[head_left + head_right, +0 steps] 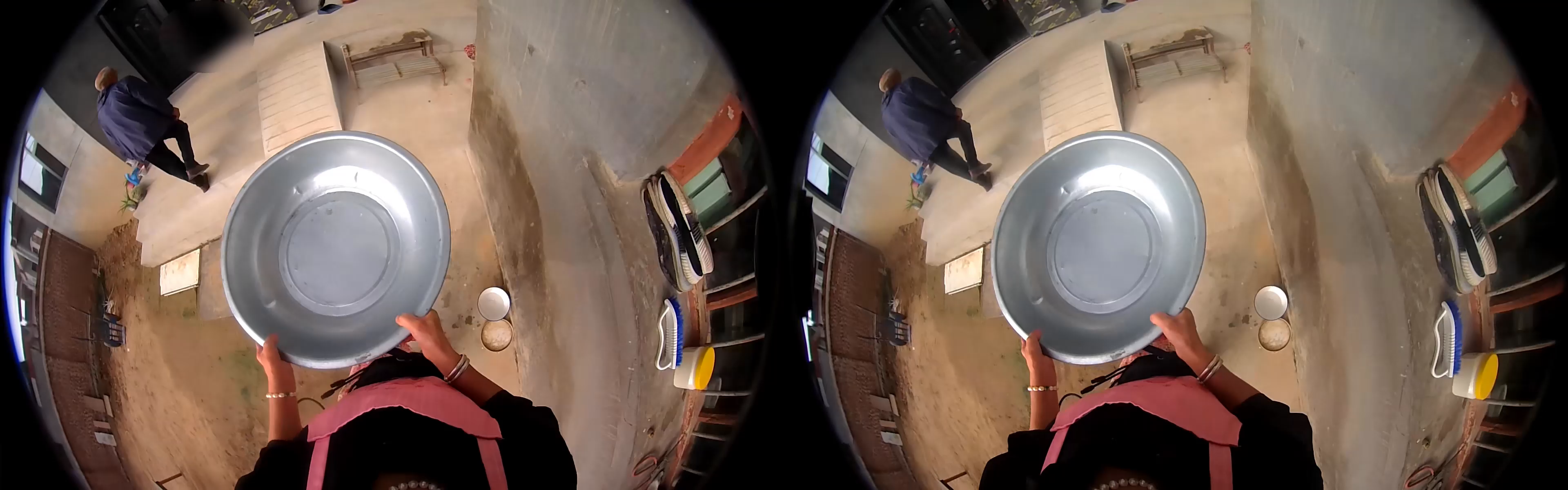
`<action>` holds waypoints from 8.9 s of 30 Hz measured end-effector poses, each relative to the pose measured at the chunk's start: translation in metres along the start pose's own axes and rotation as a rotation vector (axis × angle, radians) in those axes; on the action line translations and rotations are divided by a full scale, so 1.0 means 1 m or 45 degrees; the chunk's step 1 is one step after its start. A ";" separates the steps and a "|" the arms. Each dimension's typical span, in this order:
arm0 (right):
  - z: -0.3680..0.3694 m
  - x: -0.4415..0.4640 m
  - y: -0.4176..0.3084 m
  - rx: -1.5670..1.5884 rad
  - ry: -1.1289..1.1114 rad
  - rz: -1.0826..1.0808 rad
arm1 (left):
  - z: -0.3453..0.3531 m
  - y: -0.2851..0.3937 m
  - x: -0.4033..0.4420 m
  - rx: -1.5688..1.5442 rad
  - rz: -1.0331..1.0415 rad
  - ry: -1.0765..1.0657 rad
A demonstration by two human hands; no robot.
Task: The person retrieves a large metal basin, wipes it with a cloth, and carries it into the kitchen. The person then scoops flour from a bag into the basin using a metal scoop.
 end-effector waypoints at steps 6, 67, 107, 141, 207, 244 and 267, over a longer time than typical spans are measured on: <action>-0.006 0.226 -0.035 -0.032 -0.140 0.082 | 0.072 -0.002 0.170 0.115 0.039 0.072; -0.454 1.704 -1.031 -0.003 0.656 -0.227 | 1.523 0.356 1.608 -0.014 -0.344 -0.691; -1.096 2.112 -1.456 0.473 1.277 -0.278 | 2.502 0.319 1.861 0.051 -0.552 -1.082; -2.003 2.367 -1.745 0.403 1.802 -0.322 | 3.554 0.017 1.839 0.024 -0.688 -1.405; -3.262 1.868 -1.829 -0.012 3.122 1.611 | 4.968 -0.438 1.590 1.570 0.104 -2.375; -2.827 2.349 -2.161 -0.982 3.545 1.916 | 5.027 -0.406 1.205 0.707 -1.158 -3.304; -3.204 2.348 -2.029 -0.444 2.293 -0.090 | 4.752 -0.463 1.073 1.497 -1.076 -3.446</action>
Point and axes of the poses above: each hand's wrist, its own x-axis towards the middle knuckle, its own z-axis out of the palm, y = z × x, the point moved 10 cm from there along x, towards the middle knuckle, and after that the axes turned 10 degrees about -y, right-handed, at the moved point
